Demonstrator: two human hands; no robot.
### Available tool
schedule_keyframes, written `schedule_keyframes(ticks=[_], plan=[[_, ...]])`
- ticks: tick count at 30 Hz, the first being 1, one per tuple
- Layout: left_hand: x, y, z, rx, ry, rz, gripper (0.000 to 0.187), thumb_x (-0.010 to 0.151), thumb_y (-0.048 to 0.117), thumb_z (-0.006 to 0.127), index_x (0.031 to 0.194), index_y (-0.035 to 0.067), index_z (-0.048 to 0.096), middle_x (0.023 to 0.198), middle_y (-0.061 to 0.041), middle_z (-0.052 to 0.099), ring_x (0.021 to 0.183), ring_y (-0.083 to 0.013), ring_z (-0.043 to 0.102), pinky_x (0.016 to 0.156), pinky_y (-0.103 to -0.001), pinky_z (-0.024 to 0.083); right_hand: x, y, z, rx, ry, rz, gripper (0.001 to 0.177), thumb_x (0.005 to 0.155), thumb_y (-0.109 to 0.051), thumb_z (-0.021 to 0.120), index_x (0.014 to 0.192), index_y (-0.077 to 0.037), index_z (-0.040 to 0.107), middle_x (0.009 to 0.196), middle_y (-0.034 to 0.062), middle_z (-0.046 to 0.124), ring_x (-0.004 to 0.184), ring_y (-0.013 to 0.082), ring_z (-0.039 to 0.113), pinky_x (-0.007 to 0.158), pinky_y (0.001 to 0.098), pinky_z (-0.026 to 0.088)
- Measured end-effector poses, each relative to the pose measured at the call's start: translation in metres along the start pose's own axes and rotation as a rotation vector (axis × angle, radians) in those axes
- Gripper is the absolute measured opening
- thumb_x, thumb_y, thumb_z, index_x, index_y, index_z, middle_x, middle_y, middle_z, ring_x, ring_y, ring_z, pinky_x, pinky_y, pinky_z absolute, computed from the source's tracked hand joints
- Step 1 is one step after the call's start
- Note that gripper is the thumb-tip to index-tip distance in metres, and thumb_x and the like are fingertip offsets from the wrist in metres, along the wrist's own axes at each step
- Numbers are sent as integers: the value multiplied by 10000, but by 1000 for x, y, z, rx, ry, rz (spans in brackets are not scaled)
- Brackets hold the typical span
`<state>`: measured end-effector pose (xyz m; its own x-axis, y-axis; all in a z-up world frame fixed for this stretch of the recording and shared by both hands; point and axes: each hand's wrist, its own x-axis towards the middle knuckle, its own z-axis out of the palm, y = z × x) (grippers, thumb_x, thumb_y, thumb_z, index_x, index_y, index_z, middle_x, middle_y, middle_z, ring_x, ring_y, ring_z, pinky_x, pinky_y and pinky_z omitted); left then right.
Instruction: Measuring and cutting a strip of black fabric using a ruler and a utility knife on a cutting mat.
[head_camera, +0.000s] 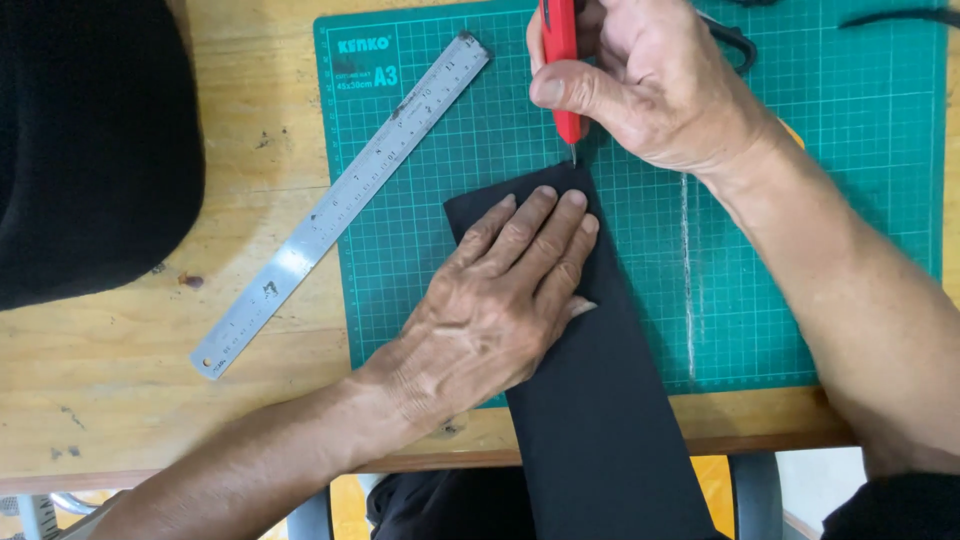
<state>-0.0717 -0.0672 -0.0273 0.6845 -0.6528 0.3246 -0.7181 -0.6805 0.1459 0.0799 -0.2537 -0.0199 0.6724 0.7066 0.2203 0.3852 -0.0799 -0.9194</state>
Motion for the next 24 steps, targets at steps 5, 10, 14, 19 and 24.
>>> schedule_keyframes(ticks=[5, 10, 14, 19, 24], plan=[[-1, 4, 0, 41, -9, -14, 509, 1137, 347, 567, 1486, -21, 533, 1529, -214, 543, 1424, -392, 550, 1203, -512, 450, 0, 1, 2, -23, 15, -14, 328, 1077, -302, 613, 1147, -5, 493, 998, 107, 521, 831, 193, 551, 719, 270, 503], [0, 2, -1, 40, -19, -10, 511, 1138, 345, 568, 1491, -22, 530, 1535, -220, 530, 1427, -398, 540, 1205, -514, 443, -1, 1, -1, -62, -1, -60, 275, 1117, -245, 578, 1106, 21, 509, 985, 122, 497, 834, 212, 514, 753, 292, 455], [-2, 3, -1, 27, -19, -11, 500, 1142, 336, 560, 1489, -23, 528, 1533, -218, 532, 1430, -400, 538, 1206, -517, 451, -2, 0, 1, -60, 3, -87, 265, 1120, -217, 577, 1118, 34, 493, 1008, 140, 504, 842, 228, 530, 755, 302, 478], [-1, 1, -2, 41, -9, -2, 484, 1146, 330, 546, 1481, -19, 538, 1522, -214, 547, 1413, -390, 562, 1189, -511, 464, -2, -1, 1, -51, -6, -99, 227, 1128, -121, 575, 1107, 89, 493, 942, 190, 529, 728, 268, 623, 669, 299, 533], [-2, 2, -1, 41, -20, 3, 508, 1137, 343, 585, 1492, -16, 528, 1535, -212, 530, 1424, -392, 548, 1201, -516, 452, 0, 3, -2, -46, 7, -96, 257, 1134, -158, 584, 1146, 77, 482, 1019, 189, 515, 790, 271, 618, 705, 315, 549]])
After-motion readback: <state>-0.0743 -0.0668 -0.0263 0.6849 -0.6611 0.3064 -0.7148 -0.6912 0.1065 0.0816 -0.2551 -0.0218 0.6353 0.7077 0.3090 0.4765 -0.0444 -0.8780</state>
